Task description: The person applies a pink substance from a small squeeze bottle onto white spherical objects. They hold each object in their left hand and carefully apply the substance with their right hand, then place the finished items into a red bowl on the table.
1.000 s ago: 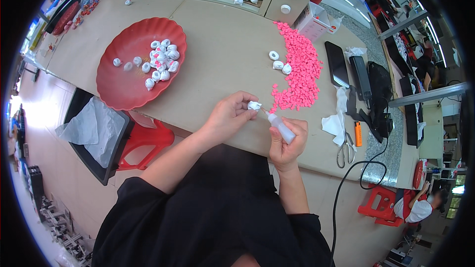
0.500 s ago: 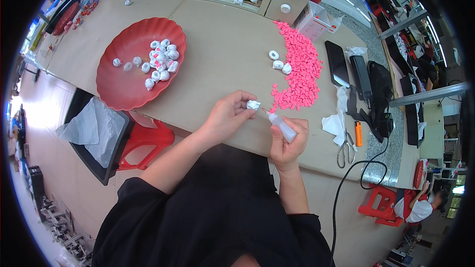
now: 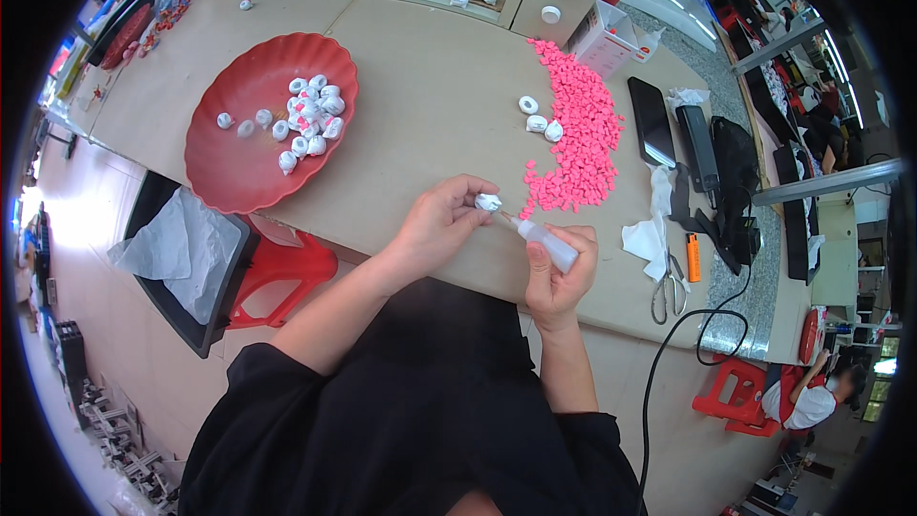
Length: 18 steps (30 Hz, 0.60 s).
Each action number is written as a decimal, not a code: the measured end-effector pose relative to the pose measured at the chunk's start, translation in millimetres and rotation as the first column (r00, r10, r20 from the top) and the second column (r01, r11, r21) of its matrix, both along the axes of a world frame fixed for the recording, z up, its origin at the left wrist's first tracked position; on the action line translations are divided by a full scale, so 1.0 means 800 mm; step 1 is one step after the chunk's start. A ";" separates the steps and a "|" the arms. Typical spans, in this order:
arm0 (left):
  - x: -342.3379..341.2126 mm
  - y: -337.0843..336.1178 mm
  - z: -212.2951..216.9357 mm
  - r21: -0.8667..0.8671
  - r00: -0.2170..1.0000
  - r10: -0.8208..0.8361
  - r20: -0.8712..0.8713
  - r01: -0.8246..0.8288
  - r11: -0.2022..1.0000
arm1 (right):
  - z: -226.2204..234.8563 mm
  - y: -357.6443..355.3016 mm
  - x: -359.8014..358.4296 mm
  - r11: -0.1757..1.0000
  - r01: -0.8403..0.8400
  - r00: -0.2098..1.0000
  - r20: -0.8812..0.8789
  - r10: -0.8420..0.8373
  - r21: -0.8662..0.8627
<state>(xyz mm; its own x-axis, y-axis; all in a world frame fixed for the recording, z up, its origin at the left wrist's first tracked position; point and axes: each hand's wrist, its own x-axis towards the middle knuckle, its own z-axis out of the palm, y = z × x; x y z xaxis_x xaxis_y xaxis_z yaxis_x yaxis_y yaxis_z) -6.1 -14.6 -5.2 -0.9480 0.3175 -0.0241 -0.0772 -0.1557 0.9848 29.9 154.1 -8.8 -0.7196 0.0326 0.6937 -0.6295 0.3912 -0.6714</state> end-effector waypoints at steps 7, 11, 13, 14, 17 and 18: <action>0.001 -0.001 -0.001 -0.017 1.000 -0.006 -0.013 0.006 1.000 | 0.002 -0.002 0.000 1.000 -0.015 1.000 -0.006 0.015 0.004; 0.002 0.000 -0.001 -0.034 1.000 -0.006 -0.005 0.006 0.999 | 0.004 -0.002 -0.002 1.000 -0.008 1.000 -0.025 0.009 0.026; 0.001 0.000 0.002 -0.015 1.000 -0.011 -0.004 0.011 1.000 | 0.005 -0.001 -0.001 0.981 -0.024 0.998 0.055 0.035 -0.194; 0.001 -0.001 0.001 -0.012 1.000 -0.007 0.005 0.007 1.000 | 0.006 0.000 0.001 0.908 -0.021 0.986 0.140 0.088 -0.419; 0.000 -0.002 0.001 0.005 1.000 -0.007 0.024 0.007 1.000 | 0.015 0.029 -0.004 0.539 0.060 0.938 0.232 0.258 -0.840; -0.001 -0.001 0.001 0.006 1.000 -0.008 0.025 0.008 1.000 | 0.018 0.043 -0.007 0.391 0.095 0.924 0.227 0.307 -0.916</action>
<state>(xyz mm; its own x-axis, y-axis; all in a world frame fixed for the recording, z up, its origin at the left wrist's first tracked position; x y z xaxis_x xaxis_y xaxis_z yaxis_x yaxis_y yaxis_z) -6.6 -15.7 -4.3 -0.9445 0.3253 -0.0459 -0.1029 -0.1604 0.9817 24.0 188.1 5.9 -0.9185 0.3938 0.0368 -0.2962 -0.6231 -0.7239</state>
